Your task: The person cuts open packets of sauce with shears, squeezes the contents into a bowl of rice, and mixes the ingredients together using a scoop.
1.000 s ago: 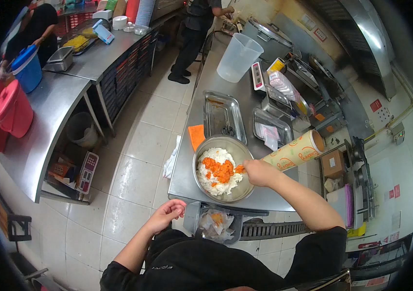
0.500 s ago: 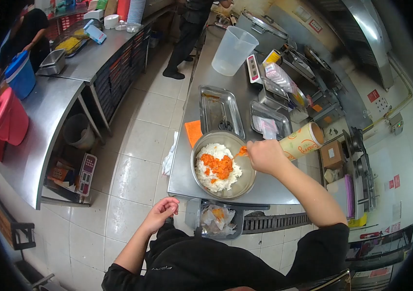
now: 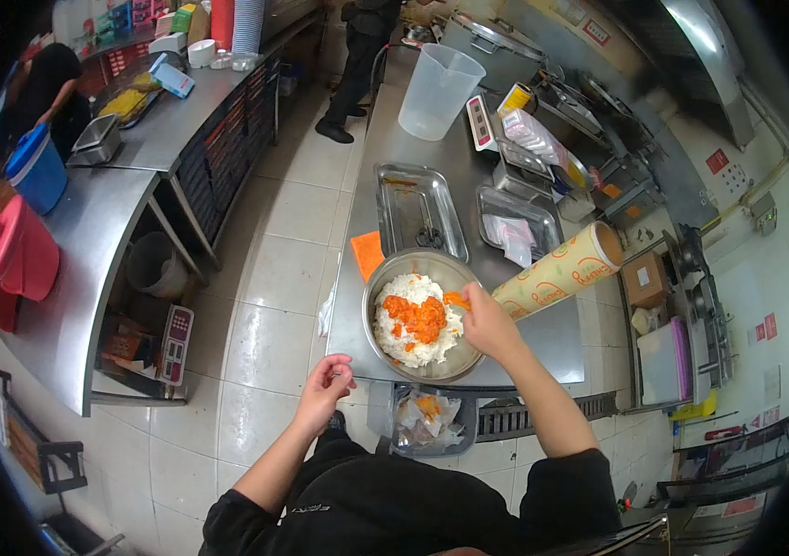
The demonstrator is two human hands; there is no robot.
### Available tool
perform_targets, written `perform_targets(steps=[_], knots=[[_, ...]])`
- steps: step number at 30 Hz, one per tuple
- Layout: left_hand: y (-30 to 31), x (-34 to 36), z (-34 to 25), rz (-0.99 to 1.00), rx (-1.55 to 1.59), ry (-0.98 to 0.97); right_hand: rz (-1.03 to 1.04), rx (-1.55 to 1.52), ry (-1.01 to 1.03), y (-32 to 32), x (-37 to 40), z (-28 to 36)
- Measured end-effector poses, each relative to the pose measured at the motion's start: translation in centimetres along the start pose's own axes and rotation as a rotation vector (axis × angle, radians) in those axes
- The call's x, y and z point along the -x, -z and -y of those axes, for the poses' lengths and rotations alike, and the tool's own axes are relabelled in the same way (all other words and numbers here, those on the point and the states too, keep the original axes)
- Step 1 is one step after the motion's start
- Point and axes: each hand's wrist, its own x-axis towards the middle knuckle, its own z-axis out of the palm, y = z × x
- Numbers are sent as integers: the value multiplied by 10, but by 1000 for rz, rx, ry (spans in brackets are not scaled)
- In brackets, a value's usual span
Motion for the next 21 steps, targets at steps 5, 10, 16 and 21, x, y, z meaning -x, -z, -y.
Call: perform_targets(steps=[5, 10, 16, 21], knots=[[-26, -16, 2, -135, 17, -17, -252, -1106, -270, 9, 55, -6], [46, 11, 75, -170, -464, -126, -535, -755, -423, -77, 193, -83], [95, 27, 165, 12, -1039, 209, -218, -811, -521, -87, 192, -57], [50, 82, 93, 429, -1533, 633, -106, -842, -438, -83, 177, -49]])
